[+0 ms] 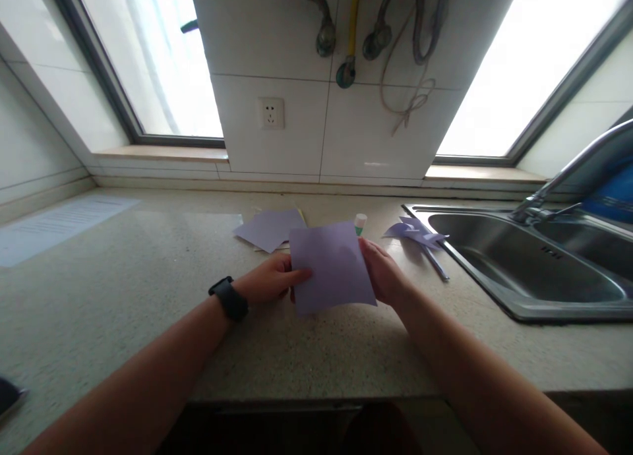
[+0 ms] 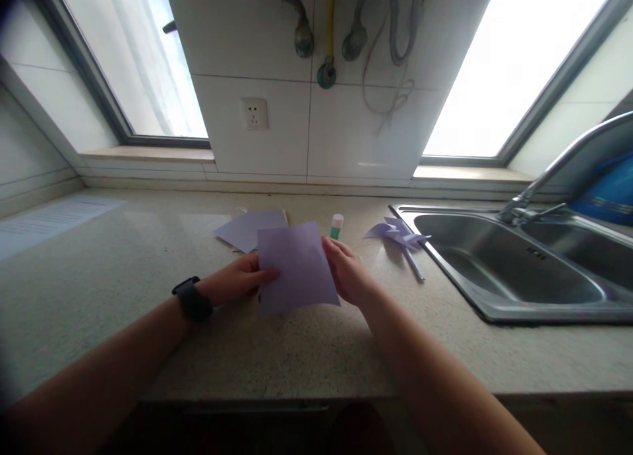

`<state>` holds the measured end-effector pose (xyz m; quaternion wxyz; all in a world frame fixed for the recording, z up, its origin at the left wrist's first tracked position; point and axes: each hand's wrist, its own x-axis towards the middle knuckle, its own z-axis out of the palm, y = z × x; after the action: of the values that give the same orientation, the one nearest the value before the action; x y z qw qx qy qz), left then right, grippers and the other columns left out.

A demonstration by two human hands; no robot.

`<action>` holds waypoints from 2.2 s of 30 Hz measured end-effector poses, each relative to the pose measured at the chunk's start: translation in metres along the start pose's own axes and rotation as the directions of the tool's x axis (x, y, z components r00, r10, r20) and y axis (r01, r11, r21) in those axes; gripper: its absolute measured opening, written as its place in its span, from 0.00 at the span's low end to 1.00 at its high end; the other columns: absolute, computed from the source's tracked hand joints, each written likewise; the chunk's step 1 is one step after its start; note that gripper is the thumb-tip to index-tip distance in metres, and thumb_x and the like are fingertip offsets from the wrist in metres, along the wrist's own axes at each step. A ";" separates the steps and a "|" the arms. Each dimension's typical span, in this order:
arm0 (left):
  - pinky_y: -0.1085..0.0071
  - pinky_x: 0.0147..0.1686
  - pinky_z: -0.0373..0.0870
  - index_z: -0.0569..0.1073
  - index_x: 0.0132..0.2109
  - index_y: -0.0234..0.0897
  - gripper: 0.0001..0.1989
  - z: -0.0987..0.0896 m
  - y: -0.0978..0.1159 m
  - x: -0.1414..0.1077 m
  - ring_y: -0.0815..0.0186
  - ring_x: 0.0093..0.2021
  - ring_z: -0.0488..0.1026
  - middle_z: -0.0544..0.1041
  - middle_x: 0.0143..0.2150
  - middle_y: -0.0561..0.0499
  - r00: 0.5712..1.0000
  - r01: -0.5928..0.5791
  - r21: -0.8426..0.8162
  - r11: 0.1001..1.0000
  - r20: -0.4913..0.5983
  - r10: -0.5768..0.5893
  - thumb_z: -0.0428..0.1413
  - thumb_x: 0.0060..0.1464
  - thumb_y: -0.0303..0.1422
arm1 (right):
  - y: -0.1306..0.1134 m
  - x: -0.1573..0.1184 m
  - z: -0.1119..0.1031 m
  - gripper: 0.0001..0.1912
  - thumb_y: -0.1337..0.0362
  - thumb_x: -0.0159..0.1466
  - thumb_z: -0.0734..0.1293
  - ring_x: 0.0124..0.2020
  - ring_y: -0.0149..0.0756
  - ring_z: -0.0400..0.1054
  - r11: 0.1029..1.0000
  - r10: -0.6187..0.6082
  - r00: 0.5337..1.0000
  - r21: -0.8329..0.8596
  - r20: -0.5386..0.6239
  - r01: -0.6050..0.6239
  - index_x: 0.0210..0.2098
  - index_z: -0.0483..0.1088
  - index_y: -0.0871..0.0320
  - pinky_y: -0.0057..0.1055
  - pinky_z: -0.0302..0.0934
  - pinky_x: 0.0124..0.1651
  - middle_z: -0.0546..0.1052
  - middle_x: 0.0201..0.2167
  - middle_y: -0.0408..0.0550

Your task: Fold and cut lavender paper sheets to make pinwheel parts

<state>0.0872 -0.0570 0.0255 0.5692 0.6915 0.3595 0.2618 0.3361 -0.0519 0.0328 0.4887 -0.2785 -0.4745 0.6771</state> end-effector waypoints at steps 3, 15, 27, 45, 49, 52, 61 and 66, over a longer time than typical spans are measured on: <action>0.77 0.19 0.59 0.75 0.39 0.31 0.20 0.007 0.001 -0.002 0.72 0.20 0.65 0.74 0.26 0.51 0.999 0.034 -0.007 0.999 0.015 -0.034 0.58 0.59 0.47 | 0.000 -0.002 0.002 0.21 0.44 0.59 0.71 0.30 0.37 0.74 0.998 0.005 1.000 -0.057 0.001 -0.005 0.38 0.73 0.55 0.30 0.66 0.30 0.77 0.28 0.45; 0.73 0.26 0.63 0.73 0.48 0.29 0.24 0.020 -0.012 -0.024 0.69 0.27 0.66 0.71 0.32 0.50 0.993 0.014 -0.148 0.989 -0.113 -0.031 0.56 0.60 0.49 | -0.014 -0.001 0.025 0.20 0.55 0.64 0.71 0.37 0.29 0.71 0.968 0.099 0.952 -0.249 0.288 -0.026 0.54 0.67 0.51 0.23 0.66 0.35 0.76 0.46 0.47; 0.72 0.29 0.65 0.76 0.49 0.33 0.20 0.017 -0.012 -0.021 0.66 0.31 0.70 0.77 0.38 0.47 0.996 -0.011 -0.243 0.970 -0.089 -0.011 0.57 0.61 0.47 | -0.008 0.027 0.035 0.20 0.54 0.60 0.74 0.41 0.36 0.72 0.871 0.089 0.982 -0.491 0.169 0.005 0.46 0.70 0.59 0.32 0.69 0.42 0.77 0.43 0.52; 0.62 0.41 0.73 0.73 0.55 0.35 0.18 0.028 -0.004 -0.019 0.58 0.43 0.77 0.79 0.50 0.41 0.993 -0.074 -0.254 0.964 -0.113 0.046 0.59 0.61 0.37 | 0.019 0.022 0.044 0.23 0.51 0.57 0.75 0.34 0.35 0.68 0.861 -0.142 0.990 -0.495 -0.011 0.118 0.41 0.63 0.54 0.30 0.63 0.33 0.74 0.36 0.46; 0.67 0.36 0.72 0.73 0.54 0.35 0.17 0.026 -0.002 -0.021 0.59 0.40 0.77 0.80 0.47 0.42 0.994 -0.060 -0.258 0.964 -0.101 0.035 0.58 0.61 0.37 | 0.011 0.016 0.038 0.19 0.48 0.64 0.69 0.32 0.33 0.66 0.887 -0.082 0.991 -0.445 0.108 0.122 0.43 0.68 0.56 0.28 0.60 0.31 0.73 0.34 0.46; 0.67 0.35 0.72 0.73 0.55 0.35 0.18 0.026 0.000 -0.022 0.59 0.41 0.77 0.80 0.47 0.42 0.996 -0.048 -0.270 0.962 -0.091 0.024 0.59 0.60 0.38 | 0.011 0.017 0.031 0.15 0.50 0.65 0.68 0.30 0.33 0.66 0.881 -0.049 0.993 -0.464 0.108 0.094 0.41 0.72 0.56 0.29 0.60 0.30 0.72 0.31 0.45; 0.69 0.34 0.71 0.74 0.56 0.37 0.17 0.026 -0.003 -0.022 0.62 0.37 0.76 0.80 0.43 0.45 0.998 -0.036 -0.266 0.963 -0.065 0.020 0.56 0.63 0.37 | 0.015 0.018 0.030 0.11 0.54 0.64 0.69 0.34 0.37 0.69 0.844 -0.093 0.995 -0.528 0.031 0.096 0.39 0.75 0.54 0.32 0.65 0.34 0.76 0.30 0.46; 0.70 0.33 0.70 0.74 0.55 0.36 0.16 0.025 -0.003 -0.023 0.63 0.36 0.75 0.79 0.43 0.45 0.998 -0.035 -0.261 0.965 -0.058 0.021 0.56 0.63 0.37 | 0.012 0.016 0.033 0.11 0.54 0.63 0.69 0.35 0.38 0.70 0.850 -0.102 0.994 -0.514 0.044 0.111 0.39 0.74 0.55 0.33 0.66 0.36 0.76 0.32 0.47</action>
<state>0.0922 -0.0899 0.0180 0.6419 0.6078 0.3273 0.3338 0.2974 -0.0504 0.0359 0.4293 -0.3673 -0.6569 0.4993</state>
